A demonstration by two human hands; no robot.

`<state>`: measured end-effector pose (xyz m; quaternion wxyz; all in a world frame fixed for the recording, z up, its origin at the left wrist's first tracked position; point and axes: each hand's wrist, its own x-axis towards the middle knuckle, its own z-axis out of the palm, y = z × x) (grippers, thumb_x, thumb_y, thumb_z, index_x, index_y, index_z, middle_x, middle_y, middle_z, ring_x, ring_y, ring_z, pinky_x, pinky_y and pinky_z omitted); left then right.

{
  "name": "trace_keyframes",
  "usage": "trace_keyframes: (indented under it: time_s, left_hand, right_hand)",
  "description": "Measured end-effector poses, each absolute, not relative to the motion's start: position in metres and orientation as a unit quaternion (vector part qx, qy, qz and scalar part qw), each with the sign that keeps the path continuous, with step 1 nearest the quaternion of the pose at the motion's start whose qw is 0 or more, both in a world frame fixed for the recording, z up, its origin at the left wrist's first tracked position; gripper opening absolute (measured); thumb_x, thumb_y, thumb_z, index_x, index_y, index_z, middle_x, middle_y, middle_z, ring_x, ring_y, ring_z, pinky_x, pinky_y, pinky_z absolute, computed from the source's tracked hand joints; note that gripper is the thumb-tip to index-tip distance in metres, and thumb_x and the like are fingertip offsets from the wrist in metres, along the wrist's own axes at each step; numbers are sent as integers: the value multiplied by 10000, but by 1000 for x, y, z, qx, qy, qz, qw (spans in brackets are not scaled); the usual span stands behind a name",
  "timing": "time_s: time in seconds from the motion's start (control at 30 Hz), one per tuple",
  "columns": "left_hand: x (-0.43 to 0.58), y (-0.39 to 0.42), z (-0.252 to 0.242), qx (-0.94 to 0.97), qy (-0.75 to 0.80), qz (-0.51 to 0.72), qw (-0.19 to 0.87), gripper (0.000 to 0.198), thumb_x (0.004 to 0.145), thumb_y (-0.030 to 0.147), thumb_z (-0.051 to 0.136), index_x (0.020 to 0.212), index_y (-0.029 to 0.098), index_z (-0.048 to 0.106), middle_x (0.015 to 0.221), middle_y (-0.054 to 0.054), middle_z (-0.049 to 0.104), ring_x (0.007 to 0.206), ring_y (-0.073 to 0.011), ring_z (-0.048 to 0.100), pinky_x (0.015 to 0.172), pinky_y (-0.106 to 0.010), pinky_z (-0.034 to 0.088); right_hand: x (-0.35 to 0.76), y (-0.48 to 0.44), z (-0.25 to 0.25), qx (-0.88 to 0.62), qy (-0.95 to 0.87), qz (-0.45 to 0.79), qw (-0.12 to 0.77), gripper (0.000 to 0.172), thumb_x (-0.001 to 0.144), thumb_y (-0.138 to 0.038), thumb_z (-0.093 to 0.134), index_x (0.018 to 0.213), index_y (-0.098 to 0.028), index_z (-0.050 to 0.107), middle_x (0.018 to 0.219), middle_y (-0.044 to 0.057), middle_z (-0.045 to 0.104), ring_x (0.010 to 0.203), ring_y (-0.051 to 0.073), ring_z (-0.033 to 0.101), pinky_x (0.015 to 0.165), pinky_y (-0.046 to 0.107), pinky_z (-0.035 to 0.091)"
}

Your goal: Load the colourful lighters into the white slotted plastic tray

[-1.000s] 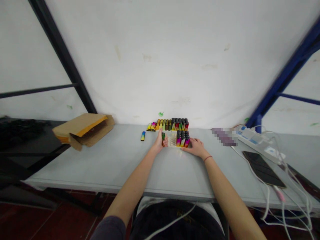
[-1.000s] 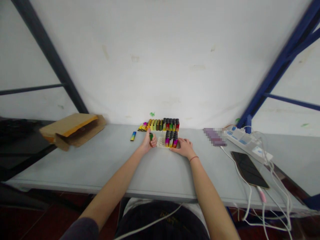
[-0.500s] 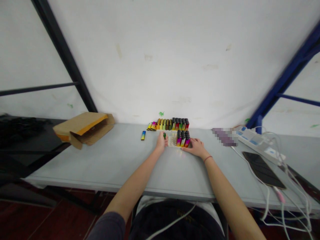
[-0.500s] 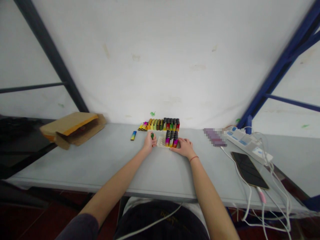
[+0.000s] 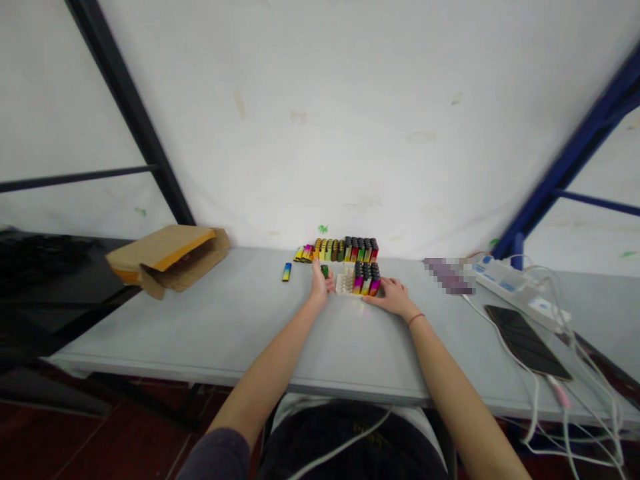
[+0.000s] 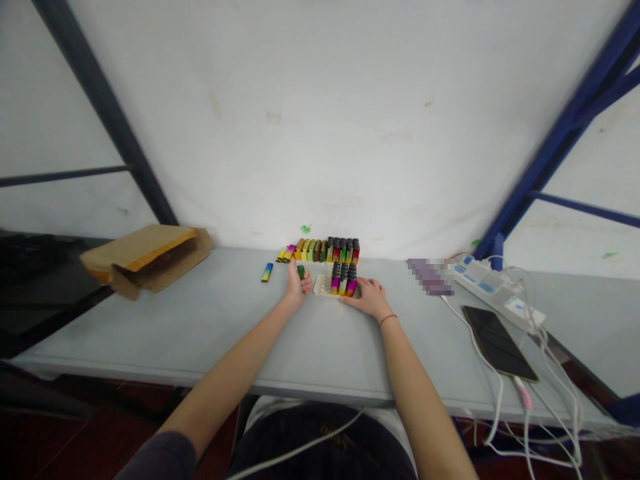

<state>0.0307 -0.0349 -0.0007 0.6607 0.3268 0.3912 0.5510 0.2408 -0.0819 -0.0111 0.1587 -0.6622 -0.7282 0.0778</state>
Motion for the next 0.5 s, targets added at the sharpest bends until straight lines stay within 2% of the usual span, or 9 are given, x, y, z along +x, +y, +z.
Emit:
trace_keyframes:
  time_s: [0.13, 0.3, 0.5]
  left_hand:
    - [32, -33, -1, 322, 393, 542, 669, 531, 869, 598, 345, 502, 218, 290, 361, 80, 176, 288, -57, 156, 327, -191, 131]
    - [37, -33, -3, 322, 421, 549, 646, 461, 883, 502, 321, 518, 221, 309, 367, 70, 205, 294, -69, 175, 328, -197, 135]
    - [36, -32, -7, 315, 418, 574, 630, 479, 916, 543, 225, 611, 213, 391, 405, 75, 249, 317, -74, 237, 353, -195, 195]
  right_hand:
    - [241, -82, -11, -661, -728, 81, 163, 690, 761, -665, 595, 1285, -220, 537, 1319, 128, 584, 1240, 361, 448, 986, 485, 357]
    - [241, -81, -12, -662, -728, 81, 159, 703, 763, -670, 588, 1288, -205, 534, 1310, 139, 586, 1243, 362, 447, 986, 484, 355]
    - [242, -81, -12, -658, -730, 87, 161, 688, 758, -668, 594, 1277, -219, 541, 1357, 114, 559, 1251, 356, 438, 1006, 484, 340]
